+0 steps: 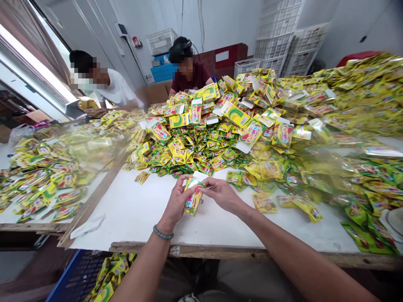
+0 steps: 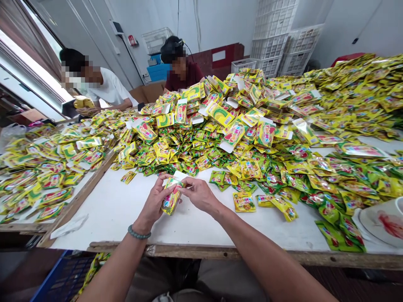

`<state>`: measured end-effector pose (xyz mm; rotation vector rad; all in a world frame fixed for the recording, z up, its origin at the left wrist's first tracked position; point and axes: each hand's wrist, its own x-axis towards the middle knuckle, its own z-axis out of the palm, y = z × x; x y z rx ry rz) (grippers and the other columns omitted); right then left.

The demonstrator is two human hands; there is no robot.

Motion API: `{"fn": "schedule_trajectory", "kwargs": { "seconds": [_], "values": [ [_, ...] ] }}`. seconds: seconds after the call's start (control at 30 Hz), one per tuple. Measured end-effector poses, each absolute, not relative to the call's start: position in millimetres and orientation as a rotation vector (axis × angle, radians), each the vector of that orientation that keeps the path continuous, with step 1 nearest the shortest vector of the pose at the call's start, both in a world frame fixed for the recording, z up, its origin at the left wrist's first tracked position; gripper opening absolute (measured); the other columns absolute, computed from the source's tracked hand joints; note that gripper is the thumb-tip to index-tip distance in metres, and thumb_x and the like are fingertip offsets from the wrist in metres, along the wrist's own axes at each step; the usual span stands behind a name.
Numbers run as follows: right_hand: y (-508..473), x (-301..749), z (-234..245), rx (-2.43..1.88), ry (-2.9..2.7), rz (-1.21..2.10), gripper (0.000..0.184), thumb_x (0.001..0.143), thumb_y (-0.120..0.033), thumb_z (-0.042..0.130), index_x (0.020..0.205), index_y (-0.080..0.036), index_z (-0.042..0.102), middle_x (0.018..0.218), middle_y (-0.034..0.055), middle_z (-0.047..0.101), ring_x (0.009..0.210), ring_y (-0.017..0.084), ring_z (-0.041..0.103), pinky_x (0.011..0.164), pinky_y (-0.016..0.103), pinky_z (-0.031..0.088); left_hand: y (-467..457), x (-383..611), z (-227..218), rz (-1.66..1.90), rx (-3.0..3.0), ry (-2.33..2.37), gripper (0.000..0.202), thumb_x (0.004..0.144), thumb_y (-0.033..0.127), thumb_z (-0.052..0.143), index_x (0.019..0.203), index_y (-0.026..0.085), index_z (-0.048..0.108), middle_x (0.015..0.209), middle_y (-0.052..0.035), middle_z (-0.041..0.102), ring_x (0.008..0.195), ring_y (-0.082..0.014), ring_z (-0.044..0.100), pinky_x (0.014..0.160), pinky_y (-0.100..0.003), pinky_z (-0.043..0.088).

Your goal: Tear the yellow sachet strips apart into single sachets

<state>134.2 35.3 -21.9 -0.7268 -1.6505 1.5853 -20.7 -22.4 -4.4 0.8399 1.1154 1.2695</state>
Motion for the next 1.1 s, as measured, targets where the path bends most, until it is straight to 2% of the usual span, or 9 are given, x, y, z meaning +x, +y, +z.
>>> {"fn": "schedule_trajectory", "kwargs": {
  "seconds": [0.1, 0.2, 0.33, 0.4, 0.53, 0.7, 0.93, 1.0, 1.1],
  "values": [
    [35, 139, -17, -0.742, -1.633, 1.650, 0.030, 0.081, -0.046, 0.062, 0.097, -0.020, 0.063, 0.073, -0.0002, 0.065, 0.067, 0.015, 0.059, 0.065, 0.028, 0.048, -23, -22, -3, 1.216, 0.828, 1.119, 0.052, 0.072, 0.035, 0.076, 0.110, 0.023, 0.044, 0.072, 0.0038, 0.065, 0.054, -0.0127, 0.063, 0.055, -0.031, 0.059],
    [34, 143, -10, -0.796, -1.708, 1.520, 0.037, 0.084, -0.040, 0.059, 0.116, -0.022, 0.061, 0.084, 0.0016, 0.070, 0.077, 0.017, 0.062, 0.073, 0.030, 0.048, -22, -20, -3, 1.229, 0.823, 1.142, 0.053, 0.071, 0.035, 0.077, 0.109, 0.023, 0.043, 0.073, 0.0026, 0.067, 0.054, -0.0142, 0.064, 0.053, -0.030, 0.058],
    [32, 143, -1, -0.834, -1.843, 1.377, 0.029, 0.087, -0.041, 0.053, 0.095, -0.022, 0.073, 0.098, 0.0037, 0.073, 0.094, 0.021, 0.063, 0.085, 0.033, 0.046, -20, -20, -6, 1.313, 0.801, 1.193, 0.054, 0.067, 0.032, 0.080, 0.104, 0.022, 0.041, 0.063, 0.0040, 0.067, 0.048, -0.0122, 0.061, 0.047, -0.020, 0.049],
    [32, 141, -1, -0.861, -1.771, 1.450, 0.030, 0.085, -0.043, 0.056, 0.088, -0.020, 0.075, 0.091, 0.0040, 0.074, 0.089, 0.021, 0.064, 0.081, 0.032, 0.047, -20, -20, -8, 1.330, 0.813, 1.194, 0.055, 0.065, 0.032, 0.081, 0.102, 0.021, 0.042, 0.061, 0.0043, 0.067, 0.047, -0.0112, 0.060, 0.046, -0.018, 0.046],
    [35, 138, -9, -0.871, -1.524, 1.660, 0.029, 0.071, -0.043, 0.072, 0.085, -0.017, 0.074, 0.080, 0.0043, 0.073, 0.076, 0.018, 0.063, 0.074, 0.030, 0.047, -19, -18, -8, 1.317, 0.831, 1.216, 0.058, 0.061, 0.033, 0.084, 0.102, 0.020, 0.045, 0.063, 0.0031, 0.069, 0.047, -0.0115, 0.060, 0.049, -0.020, 0.047],
    [42, 142, -14, -0.890, -1.271, 1.849, 0.031, 0.061, -0.042, 0.078, 0.079, -0.016, 0.076, 0.073, 0.0033, 0.073, 0.071, 0.017, 0.063, 0.076, 0.032, 0.046, -19, -19, -6, 1.287, 0.855, 1.223, 0.059, 0.061, 0.032, 0.084, 0.109, 0.017, 0.052, 0.067, 0.0006, 0.071, 0.054, -0.0144, 0.065, 0.054, -0.023, 0.049],
    [45, 150, -14, -0.777, -1.441, 1.880, 0.035, 0.066, -0.045, 0.075, 0.088, -0.019, 0.079, 0.087, 0.0057, 0.076, 0.086, 0.022, 0.065, 0.087, 0.038, 0.045, -24, -22, -7, 1.323, 0.898, 1.181, 0.053, 0.066, 0.036, 0.081, 0.110, 0.015, 0.060, 0.064, 0.0014, 0.069, 0.053, -0.0121, 0.063, 0.054, -0.022, 0.048],
    [43, 150, -15, -0.778, -1.466, 1.844, 0.037, 0.072, -0.049, 0.070, 0.090, -0.018, 0.078, 0.087, 0.0066, 0.076, 0.085, 0.023, 0.064, 0.087, 0.040, 0.045, -23, -22, -7, 1.348, 0.871, 1.177, 0.053, 0.066, 0.037, 0.081, 0.108, 0.015, 0.061, 0.064, 0.0014, 0.069, 0.053, -0.0118, 0.062, 0.052, -0.021, 0.047],
    [35, 146, -15, -0.770, -1.598, 1.639, 0.038, 0.083, -0.050, 0.059, 0.102, -0.021, 0.076, 0.099, 0.0069, 0.075, 0.094, 0.024, 0.063, 0.091, 0.042, 0.045, -22, -21, -6, 1.398, 0.796, 1.173, 0.053, 0.064, 0.038, 0.082, 0.107, 0.015, 0.060, 0.066, 0.0005, 0.070, 0.051, -0.0117, 0.061, 0.050, -0.021, 0.047]
  ]
}}
